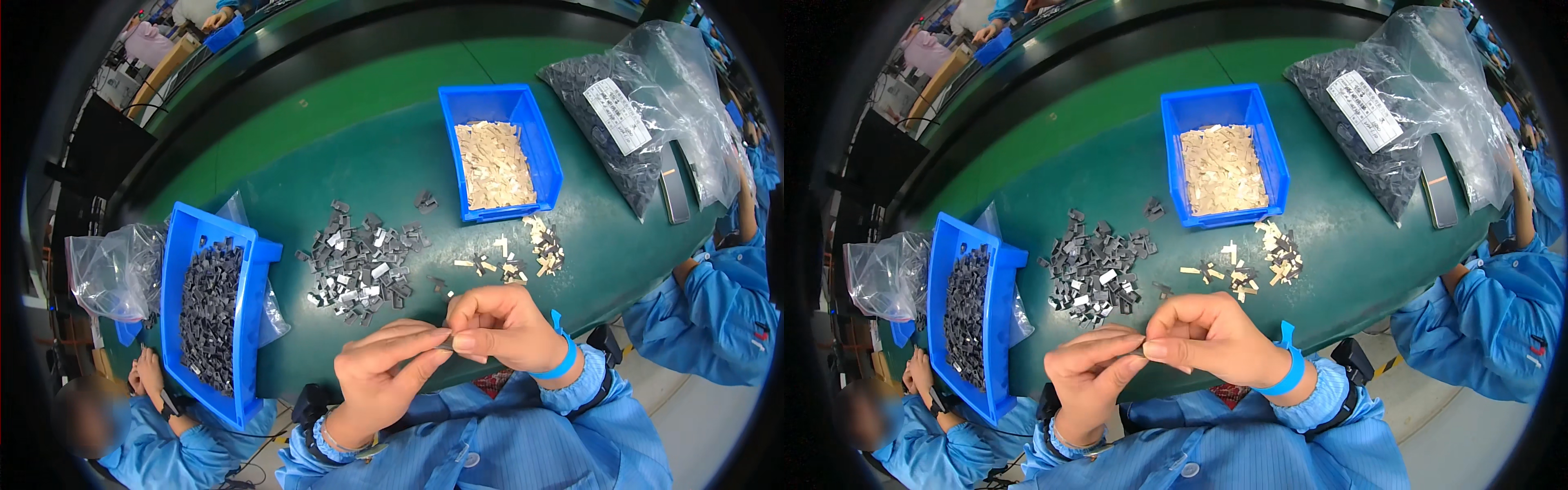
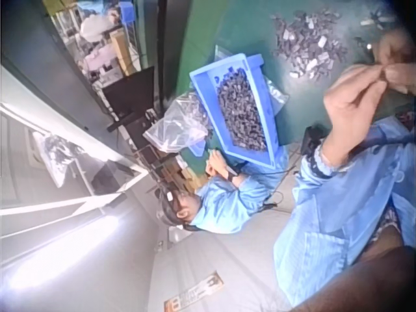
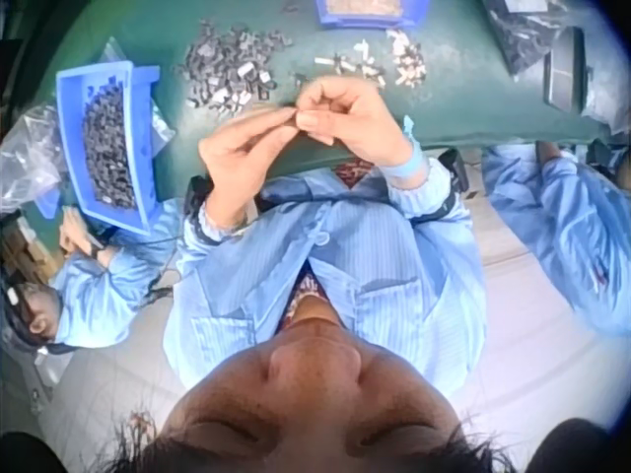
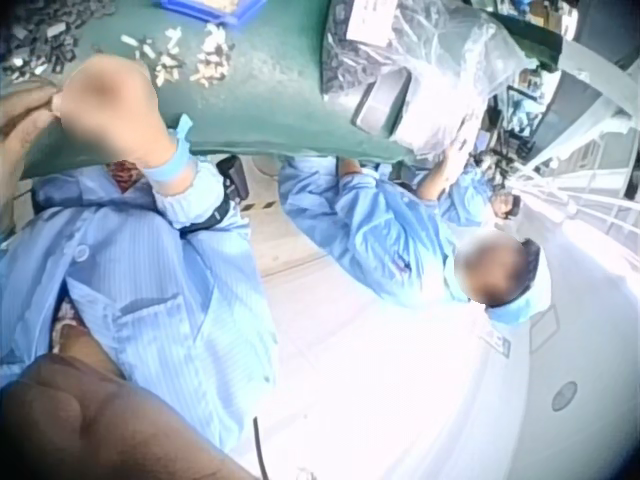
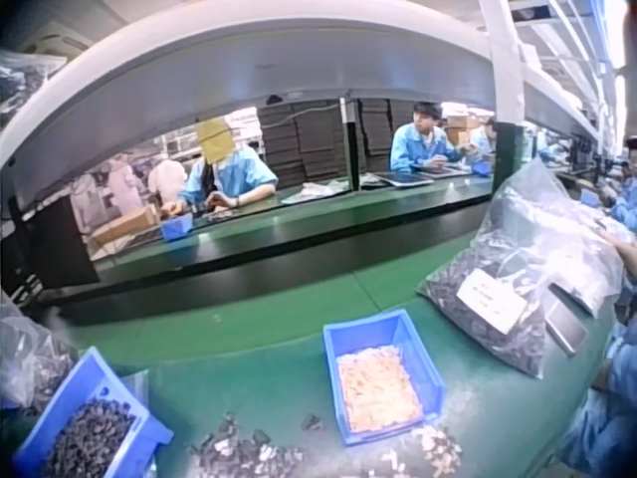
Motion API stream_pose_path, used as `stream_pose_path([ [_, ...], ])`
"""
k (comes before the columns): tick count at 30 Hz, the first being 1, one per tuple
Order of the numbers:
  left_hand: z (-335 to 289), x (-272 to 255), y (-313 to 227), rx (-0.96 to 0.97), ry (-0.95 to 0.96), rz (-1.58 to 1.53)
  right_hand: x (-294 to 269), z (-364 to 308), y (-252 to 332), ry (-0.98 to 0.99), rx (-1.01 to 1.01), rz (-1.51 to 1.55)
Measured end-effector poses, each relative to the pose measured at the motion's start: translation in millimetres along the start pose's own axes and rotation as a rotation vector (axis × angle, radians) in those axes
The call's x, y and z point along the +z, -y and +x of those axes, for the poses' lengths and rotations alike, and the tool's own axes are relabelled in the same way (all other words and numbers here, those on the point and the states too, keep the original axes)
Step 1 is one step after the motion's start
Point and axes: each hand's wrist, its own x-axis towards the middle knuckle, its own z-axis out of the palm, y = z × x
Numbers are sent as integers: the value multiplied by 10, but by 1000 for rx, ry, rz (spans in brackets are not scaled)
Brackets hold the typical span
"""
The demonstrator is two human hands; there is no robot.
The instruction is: Assembling small grey and beige plastic or rubber components at a manufacturing workbench.
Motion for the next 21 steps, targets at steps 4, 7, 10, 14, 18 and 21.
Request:
stream_pose_path([
  [4,-76,148,36,-407,-154,-790,15,-18,-70,3,-124,68],
  [7,-104,129,7,-628,-194,-1182,-4,-28,-94,-83,-127,-78],
  [10,-129,79,8,-739,-143,-1254,-114,12,-93,48,-555,-685],
  [14,-207,18,75,-731,26,-1197,-132,34,-131,183,-871,-920],
  [18,-240,16,32,-812,92,-1285,-83,-34,-154,212,-1041,-1140],
  [21,-246,-38,-78,-832,79,-1148,-103,-27,-127,252,-1062,-1177],
])
